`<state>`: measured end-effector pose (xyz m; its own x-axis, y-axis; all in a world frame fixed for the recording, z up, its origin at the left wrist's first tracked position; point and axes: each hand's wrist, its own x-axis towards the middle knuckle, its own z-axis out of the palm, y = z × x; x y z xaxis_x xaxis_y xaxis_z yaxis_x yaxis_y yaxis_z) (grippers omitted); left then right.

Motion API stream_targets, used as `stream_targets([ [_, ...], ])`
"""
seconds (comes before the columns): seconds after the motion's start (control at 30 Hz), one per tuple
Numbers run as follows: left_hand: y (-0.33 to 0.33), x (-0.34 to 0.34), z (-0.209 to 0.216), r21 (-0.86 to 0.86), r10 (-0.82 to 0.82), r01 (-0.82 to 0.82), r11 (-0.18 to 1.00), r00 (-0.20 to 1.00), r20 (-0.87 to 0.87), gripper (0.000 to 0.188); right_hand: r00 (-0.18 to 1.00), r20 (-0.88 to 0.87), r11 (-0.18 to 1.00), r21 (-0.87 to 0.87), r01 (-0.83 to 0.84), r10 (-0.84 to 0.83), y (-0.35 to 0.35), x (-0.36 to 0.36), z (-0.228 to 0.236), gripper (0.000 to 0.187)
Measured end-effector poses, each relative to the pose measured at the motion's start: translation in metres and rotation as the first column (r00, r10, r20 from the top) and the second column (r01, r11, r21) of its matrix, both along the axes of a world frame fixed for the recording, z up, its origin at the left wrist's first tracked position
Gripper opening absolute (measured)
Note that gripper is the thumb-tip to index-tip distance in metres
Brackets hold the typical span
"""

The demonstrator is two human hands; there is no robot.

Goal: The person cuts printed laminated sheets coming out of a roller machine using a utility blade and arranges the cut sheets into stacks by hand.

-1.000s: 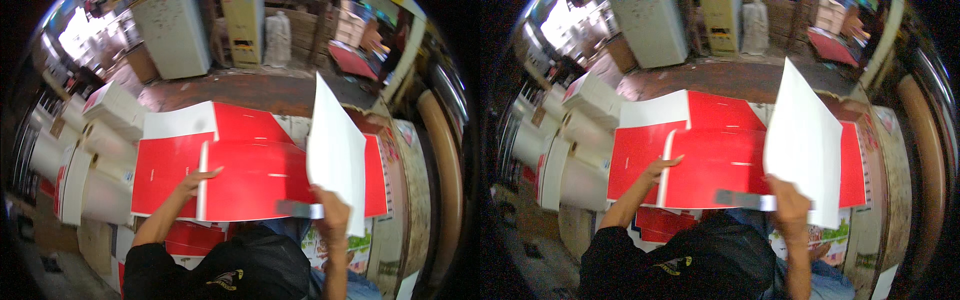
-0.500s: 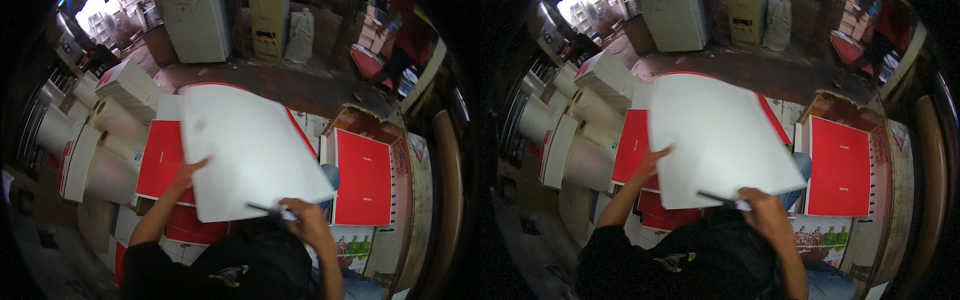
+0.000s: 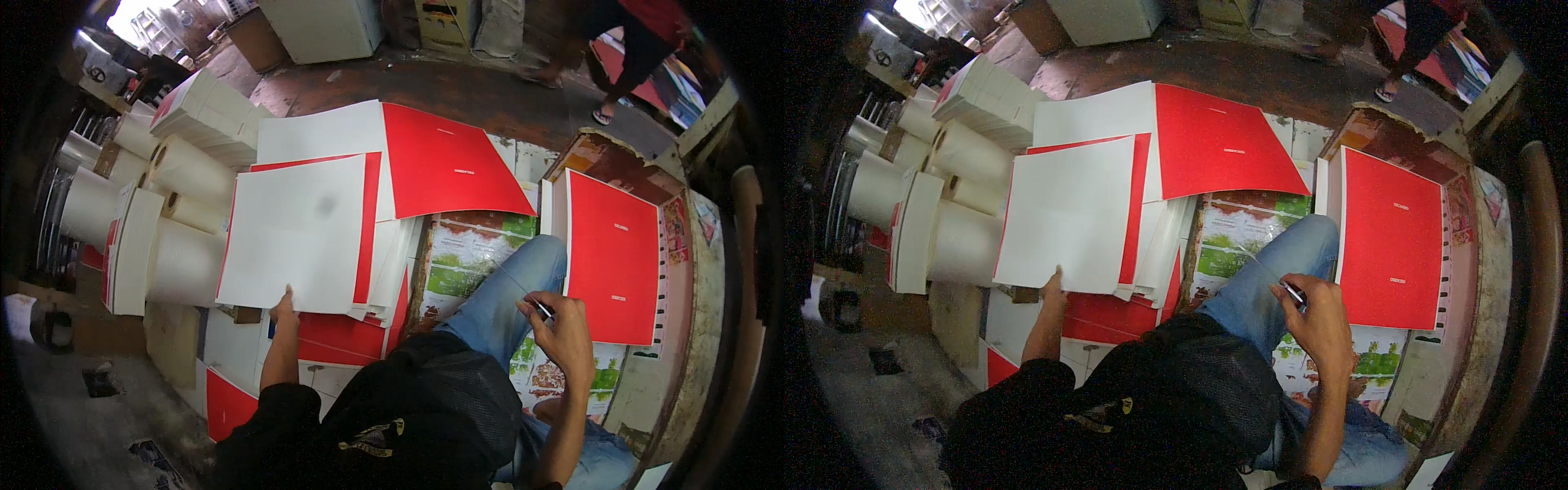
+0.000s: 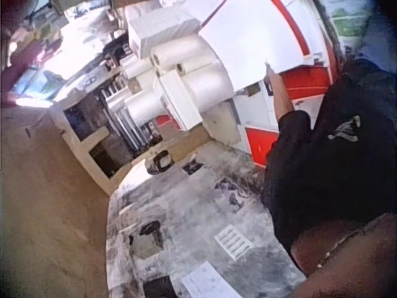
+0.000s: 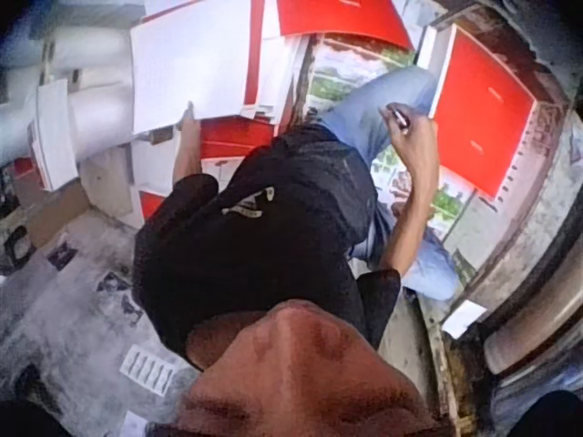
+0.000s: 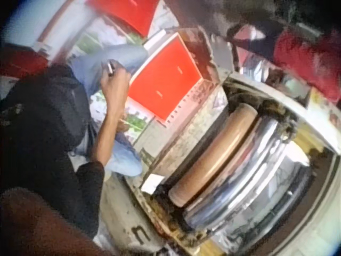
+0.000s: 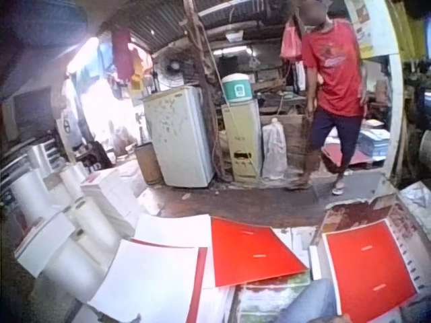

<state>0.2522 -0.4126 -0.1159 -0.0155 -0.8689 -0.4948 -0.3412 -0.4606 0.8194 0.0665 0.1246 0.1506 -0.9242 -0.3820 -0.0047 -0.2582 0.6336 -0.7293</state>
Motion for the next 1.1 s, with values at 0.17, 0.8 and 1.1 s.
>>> stream_targets([
  [0.17,0.068,-0.062,0.066,-0.527,-0.085,0.736,0.425,0.612,0.786,0.098,0.981,0.136,0.989,-0.025,0.143,-0.139,0.007,-0.006,-0.011,0.022],
  [0.8,0.132,-0.312,0.15,-0.559,-0.574,0.816,-0.151,0.388,0.722,0.059,0.754,0.571,0.71,-0.379,0.594,-0.326,-0.058,-0.025,-0.05,0.036],
  [1.1,0.231,-0.221,0.295,-0.826,-0.701,0.527,-0.2,0.512,0.496,0.064,0.785,0.613,0.449,-0.727,0.519,0.085,-0.108,0.022,-0.005,0.062],
])
